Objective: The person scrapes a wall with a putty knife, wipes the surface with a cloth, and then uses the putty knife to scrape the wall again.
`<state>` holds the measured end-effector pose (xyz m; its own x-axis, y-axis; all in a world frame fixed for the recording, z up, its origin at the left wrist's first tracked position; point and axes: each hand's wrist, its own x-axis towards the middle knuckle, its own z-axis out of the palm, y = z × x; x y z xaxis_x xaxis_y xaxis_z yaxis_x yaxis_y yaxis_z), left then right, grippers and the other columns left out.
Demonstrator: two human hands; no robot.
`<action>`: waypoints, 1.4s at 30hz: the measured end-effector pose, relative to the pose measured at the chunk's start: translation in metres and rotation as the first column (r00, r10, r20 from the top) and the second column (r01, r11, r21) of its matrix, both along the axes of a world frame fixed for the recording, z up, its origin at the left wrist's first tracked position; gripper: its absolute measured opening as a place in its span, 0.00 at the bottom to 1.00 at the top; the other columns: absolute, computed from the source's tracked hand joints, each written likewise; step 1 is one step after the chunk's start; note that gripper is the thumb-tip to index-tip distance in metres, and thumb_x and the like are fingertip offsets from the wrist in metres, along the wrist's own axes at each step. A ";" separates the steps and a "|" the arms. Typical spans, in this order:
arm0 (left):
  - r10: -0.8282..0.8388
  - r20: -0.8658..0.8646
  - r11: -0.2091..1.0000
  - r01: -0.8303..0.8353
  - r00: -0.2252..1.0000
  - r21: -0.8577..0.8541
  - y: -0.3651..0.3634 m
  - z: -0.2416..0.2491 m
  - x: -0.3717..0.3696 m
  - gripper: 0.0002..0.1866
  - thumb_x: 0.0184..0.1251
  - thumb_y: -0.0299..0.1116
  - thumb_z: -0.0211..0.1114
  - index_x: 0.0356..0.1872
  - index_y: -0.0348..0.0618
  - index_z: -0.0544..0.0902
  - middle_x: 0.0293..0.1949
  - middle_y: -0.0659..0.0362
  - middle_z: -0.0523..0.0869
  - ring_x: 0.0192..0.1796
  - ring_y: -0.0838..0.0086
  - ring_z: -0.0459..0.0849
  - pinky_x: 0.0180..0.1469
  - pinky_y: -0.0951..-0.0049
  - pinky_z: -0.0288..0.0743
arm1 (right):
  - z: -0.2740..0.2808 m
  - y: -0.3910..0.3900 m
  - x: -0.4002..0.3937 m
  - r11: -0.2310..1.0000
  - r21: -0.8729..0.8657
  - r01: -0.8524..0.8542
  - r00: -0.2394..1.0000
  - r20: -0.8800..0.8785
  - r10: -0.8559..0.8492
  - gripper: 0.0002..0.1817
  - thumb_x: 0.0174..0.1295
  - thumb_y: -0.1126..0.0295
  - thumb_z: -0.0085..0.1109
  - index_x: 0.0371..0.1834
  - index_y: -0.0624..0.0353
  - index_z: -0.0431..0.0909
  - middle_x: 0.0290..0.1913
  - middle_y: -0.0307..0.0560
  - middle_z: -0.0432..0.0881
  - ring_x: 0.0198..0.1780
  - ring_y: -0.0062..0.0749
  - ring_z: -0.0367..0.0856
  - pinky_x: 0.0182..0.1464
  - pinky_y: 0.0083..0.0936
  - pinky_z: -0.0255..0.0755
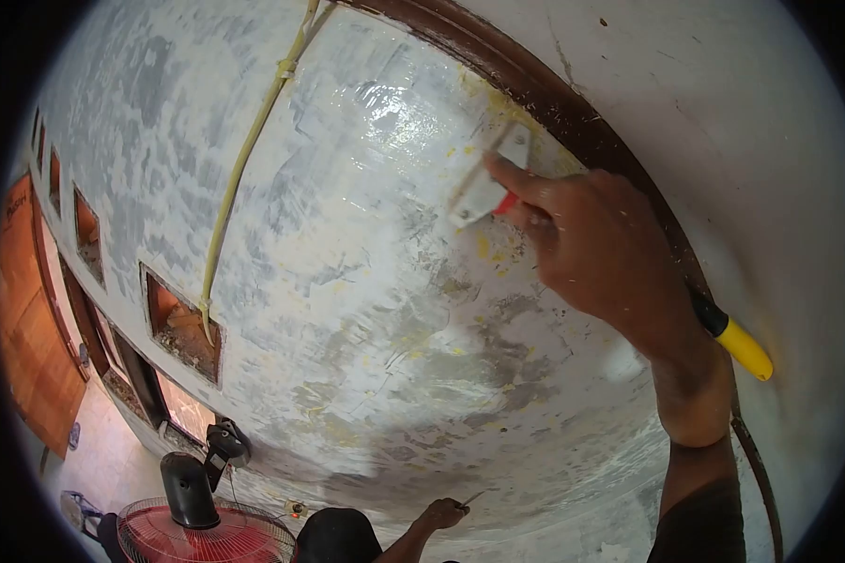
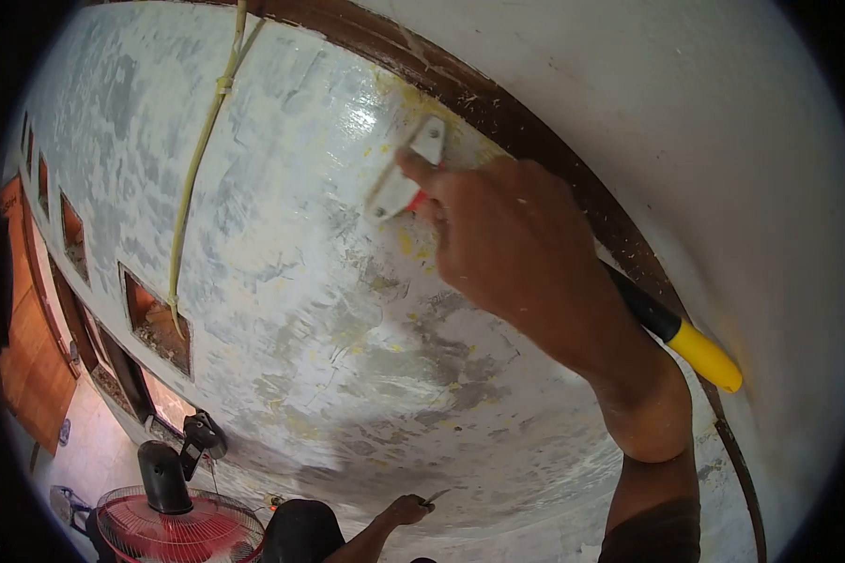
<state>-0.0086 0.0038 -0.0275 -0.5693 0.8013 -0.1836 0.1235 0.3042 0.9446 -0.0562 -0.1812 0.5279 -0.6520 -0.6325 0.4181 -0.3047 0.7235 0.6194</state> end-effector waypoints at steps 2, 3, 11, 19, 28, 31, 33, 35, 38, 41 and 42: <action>0.014 -0.016 1.000 -0.014 1.000 -0.014 -0.006 -0.008 0.005 0.27 0.66 0.59 0.55 0.50 0.50 0.86 0.48 0.45 0.86 0.54 0.50 0.82 0.58 0.56 0.74 | -0.002 0.000 0.003 0.994 0.103 -0.024 0.996 -0.088 0.033 0.21 0.66 0.70 0.56 0.63 0.52 0.76 0.27 0.56 0.82 0.24 0.48 0.78 0.34 0.37 0.72; 0.000 -0.021 1.000 -0.001 1.000 -0.027 -0.009 -0.008 0.005 0.27 0.66 0.59 0.55 0.50 0.50 0.86 0.48 0.45 0.86 0.54 0.50 0.82 0.58 0.56 0.74 | 0.000 0.004 0.013 0.999 0.027 0.038 0.999 0.014 -0.039 0.21 0.66 0.70 0.56 0.63 0.52 0.76 0.28 0.56 0.82 0.24 0.49 0.78 0.34 0.38 0.72; -0.004 0.047 1.000 0.003 0.999 0.025 -0.014 0.003 0.003 0.26 0.67 0.58 0.55 0.50 0.49 0.86 0.49 0.46 0.86 0.54 0.49 0.81 0.58 0.56 0.74 | 0.000 -0.004 0.006 0.996 0.084 0.010 0.999 -0.049 -0.006 0.21 0.66 0.71 0.55 0.63 0.54 0.76 0.31 0.56 0.84 0.23 0.46 0.78 0.34 0.35 0.73; -0.037 0.049 0.999 0.038 0.998 -0.015 -0.010 0.013 -0.004 0.26 0.69 0.55 0.51 0.52 0.48 0.85 0.52 0.48 0.85 0.56 0.50 0.81 0.61 0.55 0.73 | 0.003 -0.012 0.012 0.996 0.009 0.088 0.996 -0.017 -0.088 0.21 0.65 0.72 0.56 0.62 0.55 0.76 0.30 0.54 0.83 0.22 0.49 0.77 0.31 0.35 0.71; 0.034 0.001 0.999 -0.034 0.999 0.023 -0.010 0.005 -0.002 0.26 0.68 0.56 0.53 0.51 0.47 0.85 0.50 0.44 0.85 0.55 0.49 0.81 0.58 0.55 0.73 | -0.003 -0.013 -0.022 0.987 0.027 -0.161 0.984 -0.075 0.163 0.19 0.65 0.68 0.57 0.59 0.56 0.79 0.25 0.56 0.82 0.26 0.46 0.83 0.33 0.39 0.76; 0.066 -0.024 0.994 -0.064 0.998 0.084 -0.010 -0.010 -0.001 0.27 0.66 0.59 0.57 0.44 0.45 0.87 0.39 0.47 0.88 0.43 0.51 0.86 0.49 0.56 0.77 | -0.027 0.005 -0.016 0.976 -0.191 -0.104 0.989 0.087 0.123 0.20 0.67 0.67 0.54 0.62 0.55 0.77 0.23 0.55 0.81 0.24 0.45 0.81 0.33 0.38 0.76; 0.054 0.136 0.995 -0.065 0.989 0.076 -0.020 0.006 -0.006 0.27 0.65 0.59 0.58 0.41 0.41 0.86 0.35 0.49 0.87 0.39 0.56 0.85 0.45 0.58 0.78 | -0.055 0.035 0.006 0.975 -0.219 0.024 0.969 0.244 0.031 0.22 0.70 0.64 0.50 0.68 0.49 0.71 0.29 0.52 0.84 0.25 0.42 0.83 0.32 0.37 0.77; 0.036 0.290 0.996 -0.058 0.956 0.069 -0.026 0.015 -0.007 0.28 0.64 0.58 0.60 0.38 0.38 0.85 0.32 0.51 0.86 0.35 0.60 0.85 0.40 0.61 0.79 | -0.103 0.082 0.030 0.929 -0.364 0.064 0.922 0.377 0.084 0.24 0.70 0.61 0.51 0.70 0.39 0.68 0.36 0.49 0.87 0.27 0.38 0.84 0.34 0.33 0.80; 0.068 0.322 0.985 -0.115 0.944 0.128 -0.015 0.000 -0.006 0.27 0.64 0.58 0.60 0.38 0.39 0.85 0.26 0.57 0.84 0.26 0.68 0.83 0.32 0.66 0.78 | -0.206 0.164 0.081 0.714 -0.605 0.352 0.797 0.593 0.110 0.21 0.65 0.69 0.59 0.62 0.61 0.75 0.42 0.53 0.88 0.39 0.32 0.87 0.44 0.27 0.79; 0.080 0.436 0.954 -0.195 0.897 0.227 -0.004 -0.011 -0.004 0.28 0.64 0.58 0.61 0.35 0.37 0.84 0.24 0.58 0.82 0.25 0.68 0.81 0.32 0.66 0.77 | -0.323 0.244 0.152 0.554 -0.571 0.606 0.687 0.726 -0.004 0.22 0.69 0.59 0.55 0.66 0.48 0.72 0.44 0.56 0.86 0.45 0.45 0.87 0.50 0.33 0.78; 0.079 0.491 0.942 -0.226 0.868 0.247 -0.006 -0.007 -0.003 0.28 0.62 0.59 0.64 0.32 0.38 0.83 0.23 0.60 0.80 0.24 0.70 0.78 0.30 0.67 0.75 | -0.357 0.261 0.177 0.555 -0.594 0.583 0.699 0.715 0.030 0.24 0.70 0.55 0.54 0.67 0.52 0.72 0.32 0.53 0.80 0.33 0.39 0.78 0.38 0.31 0.72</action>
